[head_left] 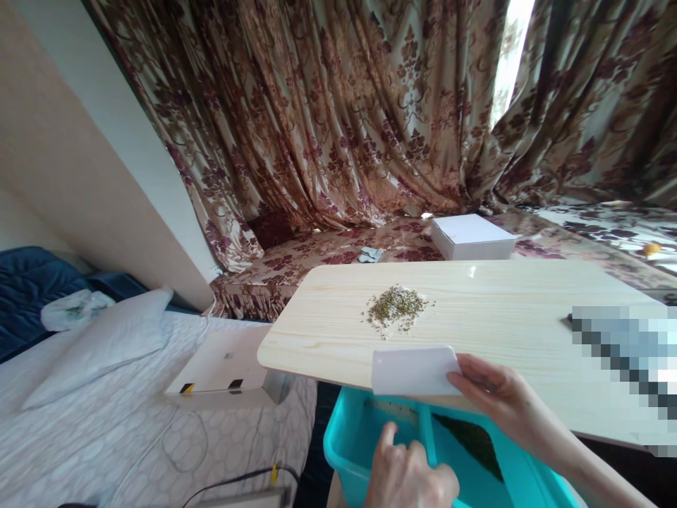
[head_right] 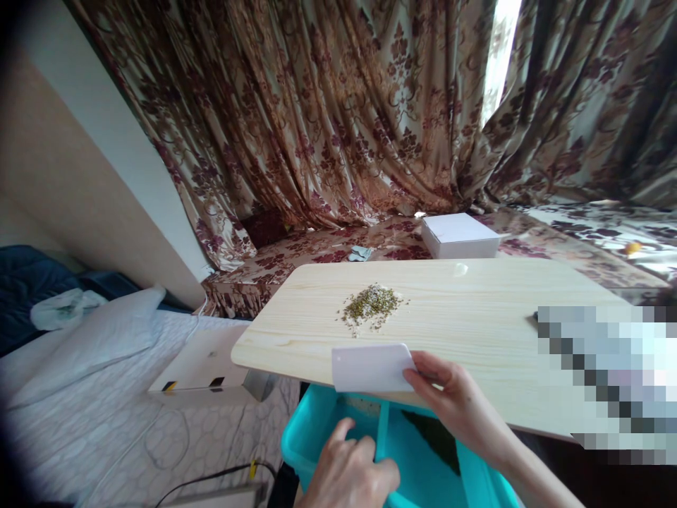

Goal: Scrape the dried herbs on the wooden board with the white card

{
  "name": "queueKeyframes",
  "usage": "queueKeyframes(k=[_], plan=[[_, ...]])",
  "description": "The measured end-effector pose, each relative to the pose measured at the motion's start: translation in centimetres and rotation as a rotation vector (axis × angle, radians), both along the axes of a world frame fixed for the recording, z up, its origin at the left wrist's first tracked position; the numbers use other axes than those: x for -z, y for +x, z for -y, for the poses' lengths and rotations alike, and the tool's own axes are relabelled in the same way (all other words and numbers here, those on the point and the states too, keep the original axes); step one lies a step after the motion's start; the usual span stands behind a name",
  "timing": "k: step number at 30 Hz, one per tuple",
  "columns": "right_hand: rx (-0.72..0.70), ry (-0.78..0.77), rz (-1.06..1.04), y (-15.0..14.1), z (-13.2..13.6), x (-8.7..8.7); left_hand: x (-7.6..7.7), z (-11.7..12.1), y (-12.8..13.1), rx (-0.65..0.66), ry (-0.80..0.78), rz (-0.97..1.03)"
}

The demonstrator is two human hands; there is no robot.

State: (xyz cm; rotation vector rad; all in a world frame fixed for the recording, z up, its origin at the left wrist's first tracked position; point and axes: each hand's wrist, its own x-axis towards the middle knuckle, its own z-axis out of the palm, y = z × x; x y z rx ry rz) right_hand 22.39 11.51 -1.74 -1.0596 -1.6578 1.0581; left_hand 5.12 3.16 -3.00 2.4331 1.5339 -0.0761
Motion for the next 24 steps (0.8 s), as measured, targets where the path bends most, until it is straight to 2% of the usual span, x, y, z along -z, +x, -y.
queueKeyframes(k=[4, 7, 9, 11, 14, 18, 24], plan=[[0.278, 0.067, -0.194, 1.7, -2.9, 0.2, 1.2, -0.3, -0.3, -0.003, -0.025, -0.006], [0.409, 0.076, -0.271, 2.3, -5.1, 0.2, 2.3, -0.3, -1.4, -0.012, -0.016, 0.013], [0.438, 0.073, -0.288, 2.2, -5.9, 0.1, 3.0, -0.2, -2.6, -0.053, -0.01, 0.004], [0.436, 0.064, -0.282, 2.1, -6.0, 0.0, 3.5, 0.0, -3.9, 0.027, 0.004, 0.08], [0.432, 0.047, -0.253, 2.1, -5.6, 0.1, 3.9, 0.5, -5.5, 0.048, 0.024, 0.102], [0.452, 0.06, -0.23, 2.3, -5.2, 0.2, 3.1, 1.5, -6.3, 0.012, 0.059, 0.114], [0.449, 0.097, -0.196, 2.3, -5.4, 0.2, 0.5, 1.7, -6.4, -0.073, 0.025, 0.105]])
